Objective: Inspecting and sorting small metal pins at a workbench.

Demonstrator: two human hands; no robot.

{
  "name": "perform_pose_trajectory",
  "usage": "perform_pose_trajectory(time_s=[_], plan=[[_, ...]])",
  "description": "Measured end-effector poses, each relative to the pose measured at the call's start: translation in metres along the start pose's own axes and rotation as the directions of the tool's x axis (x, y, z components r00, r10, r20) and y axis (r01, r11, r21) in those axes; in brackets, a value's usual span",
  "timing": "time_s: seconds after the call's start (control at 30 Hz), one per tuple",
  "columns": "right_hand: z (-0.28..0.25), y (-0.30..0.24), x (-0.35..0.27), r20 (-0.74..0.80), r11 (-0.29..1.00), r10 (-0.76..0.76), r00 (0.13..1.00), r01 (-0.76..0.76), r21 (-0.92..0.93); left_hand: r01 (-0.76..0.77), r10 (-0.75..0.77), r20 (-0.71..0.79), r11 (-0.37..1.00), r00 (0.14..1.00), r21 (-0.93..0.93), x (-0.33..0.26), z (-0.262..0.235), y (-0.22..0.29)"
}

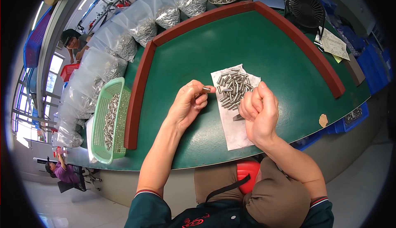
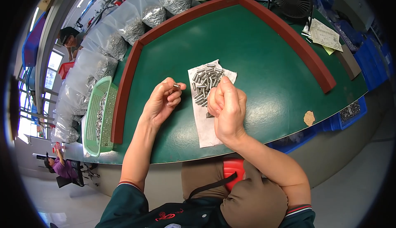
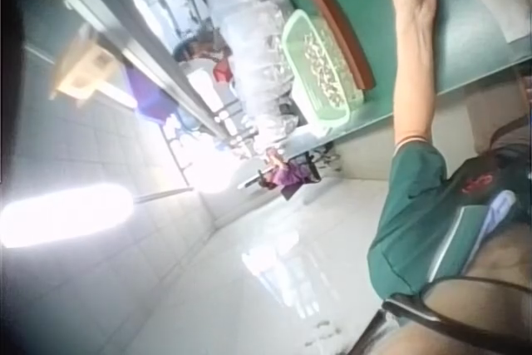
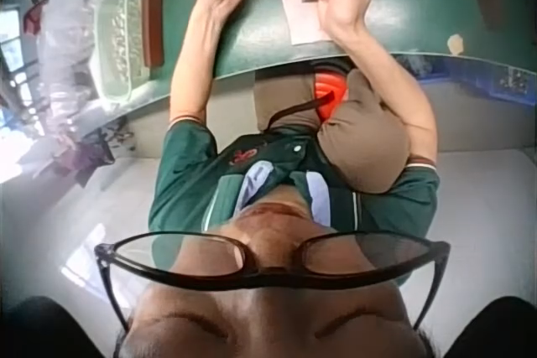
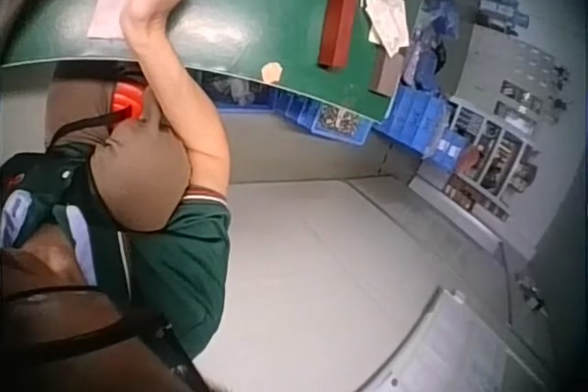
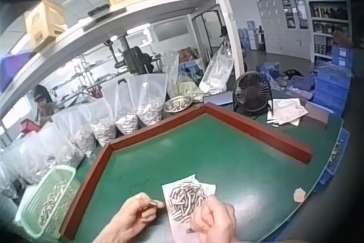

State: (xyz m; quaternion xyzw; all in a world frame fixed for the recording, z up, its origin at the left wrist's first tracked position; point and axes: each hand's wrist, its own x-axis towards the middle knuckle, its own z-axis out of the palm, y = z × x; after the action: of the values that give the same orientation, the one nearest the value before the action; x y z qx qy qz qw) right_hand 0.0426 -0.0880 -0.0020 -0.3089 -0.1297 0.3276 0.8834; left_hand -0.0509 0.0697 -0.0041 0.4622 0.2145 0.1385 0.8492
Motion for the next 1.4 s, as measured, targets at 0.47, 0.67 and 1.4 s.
perform_pose_trajectory(time_s=[0.47,0.67,1.4], plan=[[-0.001,0.001,0.001,-0.003,1.0,0.003,1.0,-0.003,-0.029,0.025,-0.032,0.124,0.998,0.992,0.057,-0.003,-0.005,-0.007],[-0.001,0.0,0.001,0.001,1.0,0.001,1.0,-0.001,-0.011,0.061,-0.066,0.128,0.997,0.99,0.044,-0.003,-0.002,-0.007],[-0.002,0.0,0.002,-0.009,0.999,-0.046,0.999,0.046,0.003,-0.377,0.273,0.341,0.093,0.9,0.921,-0.034,0.035,-0.026]])
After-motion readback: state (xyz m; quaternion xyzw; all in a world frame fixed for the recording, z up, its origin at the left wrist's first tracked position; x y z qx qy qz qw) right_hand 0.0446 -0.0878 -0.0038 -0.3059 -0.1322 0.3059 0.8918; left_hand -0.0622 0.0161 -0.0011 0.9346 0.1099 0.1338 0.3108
